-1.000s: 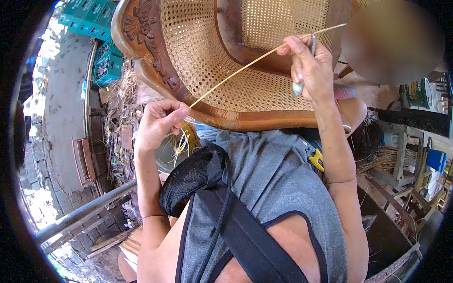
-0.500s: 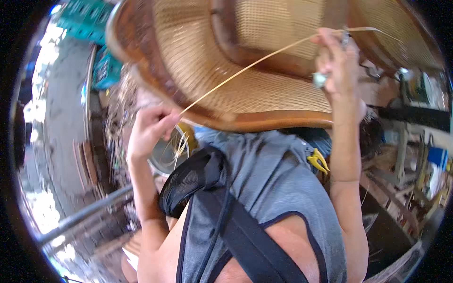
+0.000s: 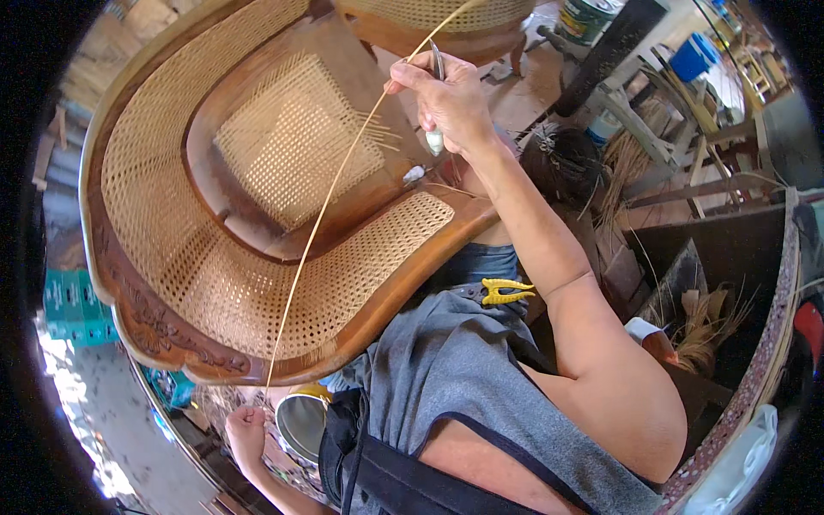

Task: Weaving rattan strips into the seat of a wooden chair.

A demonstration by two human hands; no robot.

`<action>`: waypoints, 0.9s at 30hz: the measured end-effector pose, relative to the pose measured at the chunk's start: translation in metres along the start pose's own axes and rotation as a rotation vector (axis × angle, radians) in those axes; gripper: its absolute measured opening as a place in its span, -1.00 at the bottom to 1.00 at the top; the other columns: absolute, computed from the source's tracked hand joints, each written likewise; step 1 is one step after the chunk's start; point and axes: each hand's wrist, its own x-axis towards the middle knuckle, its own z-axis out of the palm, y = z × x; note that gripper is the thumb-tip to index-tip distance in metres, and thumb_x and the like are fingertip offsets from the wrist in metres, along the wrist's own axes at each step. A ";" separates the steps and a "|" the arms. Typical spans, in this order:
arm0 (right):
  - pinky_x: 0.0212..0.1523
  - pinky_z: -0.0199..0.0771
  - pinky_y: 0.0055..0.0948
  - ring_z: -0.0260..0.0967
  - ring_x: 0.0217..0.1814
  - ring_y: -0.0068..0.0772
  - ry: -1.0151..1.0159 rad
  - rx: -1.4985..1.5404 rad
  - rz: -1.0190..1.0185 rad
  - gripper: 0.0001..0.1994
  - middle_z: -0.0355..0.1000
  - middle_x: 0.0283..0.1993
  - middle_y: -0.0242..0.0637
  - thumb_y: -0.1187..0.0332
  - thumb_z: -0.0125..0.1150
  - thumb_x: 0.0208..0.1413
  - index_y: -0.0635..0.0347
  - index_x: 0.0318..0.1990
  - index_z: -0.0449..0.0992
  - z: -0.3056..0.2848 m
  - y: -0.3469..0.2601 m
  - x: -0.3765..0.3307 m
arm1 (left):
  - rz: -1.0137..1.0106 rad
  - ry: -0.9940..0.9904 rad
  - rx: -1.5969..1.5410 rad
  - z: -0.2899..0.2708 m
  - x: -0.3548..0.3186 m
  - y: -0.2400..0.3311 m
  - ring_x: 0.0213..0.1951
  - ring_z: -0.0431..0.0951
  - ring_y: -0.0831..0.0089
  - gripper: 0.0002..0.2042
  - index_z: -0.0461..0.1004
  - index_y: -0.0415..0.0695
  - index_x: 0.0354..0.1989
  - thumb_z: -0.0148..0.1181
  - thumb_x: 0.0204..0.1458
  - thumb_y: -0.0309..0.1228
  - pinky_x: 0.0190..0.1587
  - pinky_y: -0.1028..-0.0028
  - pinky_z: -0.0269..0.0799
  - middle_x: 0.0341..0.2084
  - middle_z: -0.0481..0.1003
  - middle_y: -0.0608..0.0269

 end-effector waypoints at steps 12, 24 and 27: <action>-0.82 0.04 -0.69 0.09 -0.78 -0.83 0.076 0.010 0.038 -0.91 0.54 -0.42 -0.32 0.43 0.22 0.19 0.25 -0.34 0.52 -0.016 -0.037 -0.046 | 1.164 0.035 -0.227 0.076 0.067 0.371 -0.18 0.60 0.20 -0.72 0.50 -0.32 -0.07 0.25 0.11 -0.41 -0.09 0.33 0.47 -0.27 0.58 0.01; -0.81 0.09 -0.74 0.11 -0.79 -0.86 0.261 -0.040 -0.064 -0.92 0.58 -0.37 -0.20 0.41 0.24 0.18 0.20 -0.28 0.50 -0.119 -0.066 -0.036 | 0.733 -0.564 -0.820 0.154 0.103 0.427 -0.48 0.36 0.76 -0.88 0.60 -0.26 -0.19 0.22 0.15 -0.52 -0.44 0.72 0.26 -0.51 0.49 0.47; -0.79 0.12 -0.76 0.10 -0.77 -0.87 0.229 -0.065 -0.076 -0.91 0.58 -0.34 -0.20 0.38 0.22 0.20 0.19 -0.24 0.50 -0.126 -0.061 -0.029 | 0.802 -0.425 -0.879 0.167 0.113 0.426 -0.49 0.37 0.77 -0.88 0.61 -0.24 -0.19 0.22 0.15 -0.52 -0.46 0.73 0.27 -0.49 0.50 0.47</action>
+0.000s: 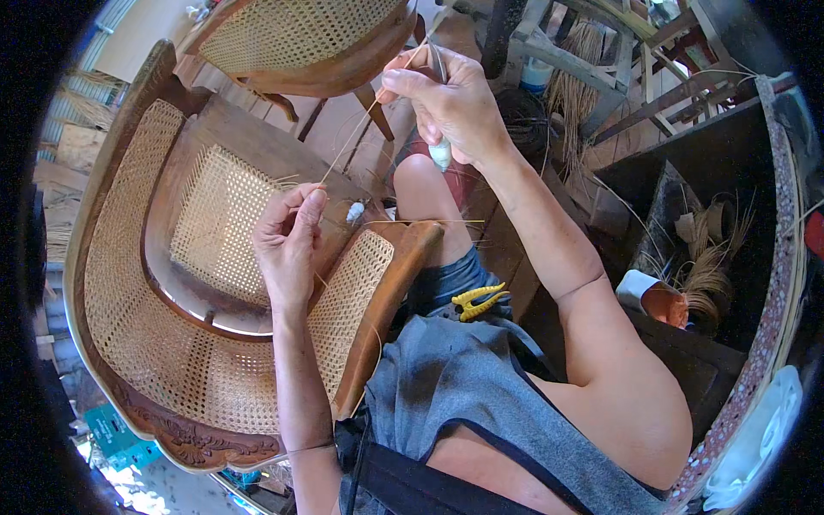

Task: Weaving rattan strips into the seat of a wooden chair.

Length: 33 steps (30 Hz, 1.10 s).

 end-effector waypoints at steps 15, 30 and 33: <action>-0.81 0.10 -0.71 0.14 -0.78 -0.82 0.065 -0.086 -0.072 -0.84 0.56 -0.45 -0.27 0.35 0.31 0.13 0.19 -0.40 0.47 -0.011 0.007 0.025 | -0.461 -0.319 -0.081 -0.022 0.022 -0.009 -0.59 0.35 0.80 -0.84 0.58 -0.17 -0.21 0.21 0.17 -0.35 -0.57 0.76 0.26 -0.53 0.51 0.49; -0.77 0.13 -0.68 0.13 -0.76 -0.79 0.195 -0.149 -0.131 -0.86 0.55 -0.46 -0.31 0.35 0.32 0.12 0.19 -0.39 0.51 -0.015 0.017 0.040 | -0.359 -0.159 0.226 -0.105 0.012 0.024 -0.40 0.39 0.75 -0.80 0.58 -0.28 -0.25 0.23 0.14 -0.37 -0.30 0.72 0.30 -0.49 0.50 0.43; -0.77 0.11 -0.67 0.13 -0.75 -0.79 0.239 -0.196 -0.158 -0.86 0.55 -0.47 -0.32 0.34 0.32 0.12 0.20 -0.36 0.54 -0.013 0.014 0.044 | -0.300 -0.121 0.533 -0.129 0.007 0.027 -0.50 0.35 0.78 -0.79 0.59 -0.26 -0.26 0.25 0.13 -0.33 -0.43 0.73 0.25 -0.57 0.44 0.46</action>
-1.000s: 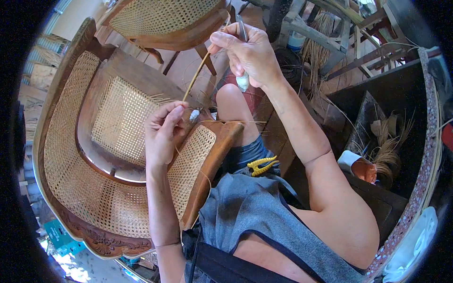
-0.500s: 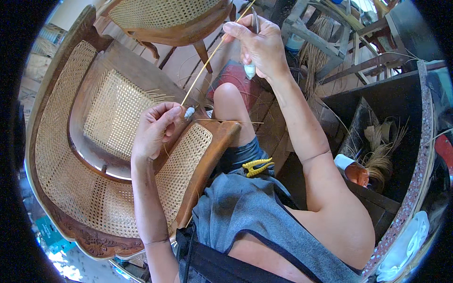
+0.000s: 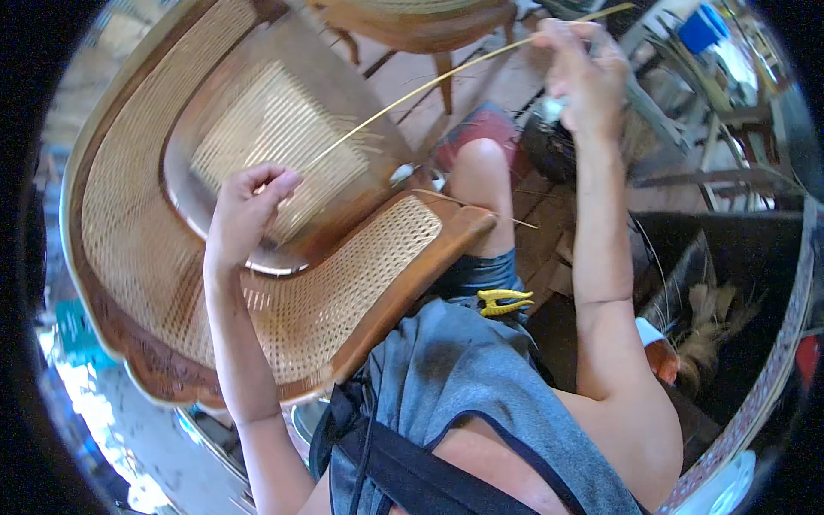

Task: Weaving rattan strips into the seat of a wooden chair.

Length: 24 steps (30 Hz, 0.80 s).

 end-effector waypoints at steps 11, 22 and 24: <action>-0.73 0.06 -0.68 0.05 -0.73 -0.78 -0.135 0.049 -0.146 -0.93 0.58 -0.38 -0.21 0.45 0.32 0.11 0.24 -0.31 0.56 -0.018 -0.027 0.046 | -0.138 -0.090 -0.171 -0.017 -0.009 -0.019 -0.64 0.32 0.76 -0.74 0.60 -0.24 -0.27 0.28 0.11 -0.25 -0.59 0.71 0.20 -0.62 0.42 0.48; -0.33 0.35 -0.65 0.38 -0.34 -0.63 -1.082 0.370 0.608 -0.69 0.55 -0.22 -0.26 0.24 0.20 0.18 0.21 0.01 0.49 0.123 -0.032 -0.121 | 0.472 0.222 -1.311 0.027 -0.002 0.066 -0.58 0.20 0.73 -0.87 0.47 -0.19 -0.23 0.09 0.23 -0.39 -0.58 0.72 0.08 -0.58 0.33 0.44; -0.10 0.43 -0.60 0.47 -0.14 -0.56 -1.076 0.644 0.804 -0.67 0.54 -0.21 -0.30 0.33 0.31 0.11 0.20 0.01 0.49 0.143 -0.036 -0.160 | 0.653 0.308 -1.324 -0.011 -0.007 0.074 -0.56 0.25 0.67 -0.89 0.47 -0.25 -0.20 0.10 0.17 -0.48 -0.54 0.71 0.17 -0.56 0.34 0.40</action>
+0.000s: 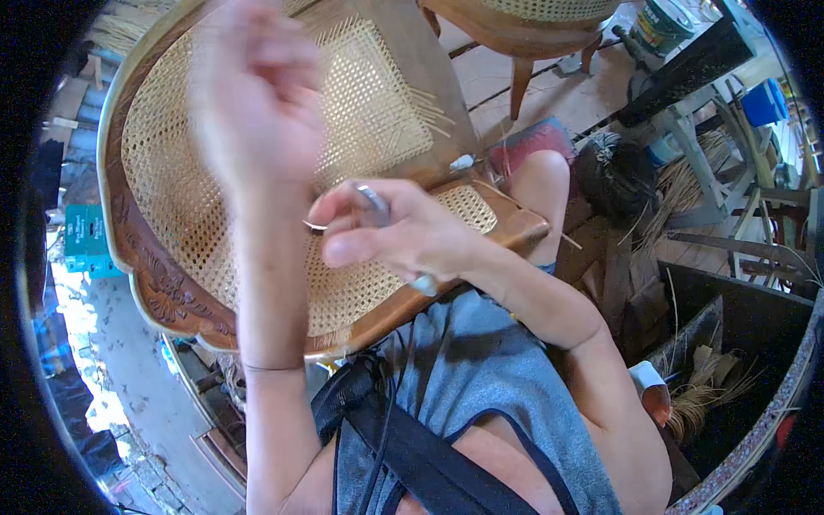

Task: Weaving rattan strips into the seat of a wooden chair.

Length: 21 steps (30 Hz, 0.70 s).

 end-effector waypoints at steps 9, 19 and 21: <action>-0.41 0.43 -0.54 0.38 -0.47 -0.62 0.324 -1.167 0.310 -0.77 0.47 -0.41 -0.40 0.23 0.28 0.06 0.22 -0.28 0.56 -0.133 -0.121 -0.008 | 1.204 0.905 2.219 -0.147 -0.131 0.516 -0.14 0.55 0.25 -0.62 0.59 -0.27 -0.09 0.13 0.15 -0.18 0.01 0.32 0.41 -0.11 0.58 0.06; -0.36 0.34 -0.25 0.36 -0.44 -0.30 -0.397 -1.387 -0.725 -0.66 0.37 -0.50 -0.11 0.16 0.21 0.12 0.34 -0.39 0.49 0.015 -0.095 0.100 | 0.209 0.189 2.060 -0.110 -0.144 0.338 0.07 0.48 0.28 -0.53 0.38 -0.31 0.19 -0.05 0.28 -0.19 0.15 0.31 0.33 0.07 0.48 -0.04; -0.36 0.35 -0.22 0.36 -0.47 -0.23 -0.440 -1.446 -0.729 -0.70 0.39 -0.53 -0.09 0.20 0.20 0.09 0.34 -0.38 0.51 0.075 -0.092 0.119 | 0.112 0.001 1.836 -0.063 -0.127 0.245 -0.07 0.53 0.32 -0.58 0.45 -0.27 0.12 -0.06 0.29 -0.20 0.06 0.30 0.37 -0.10 0.55 0.06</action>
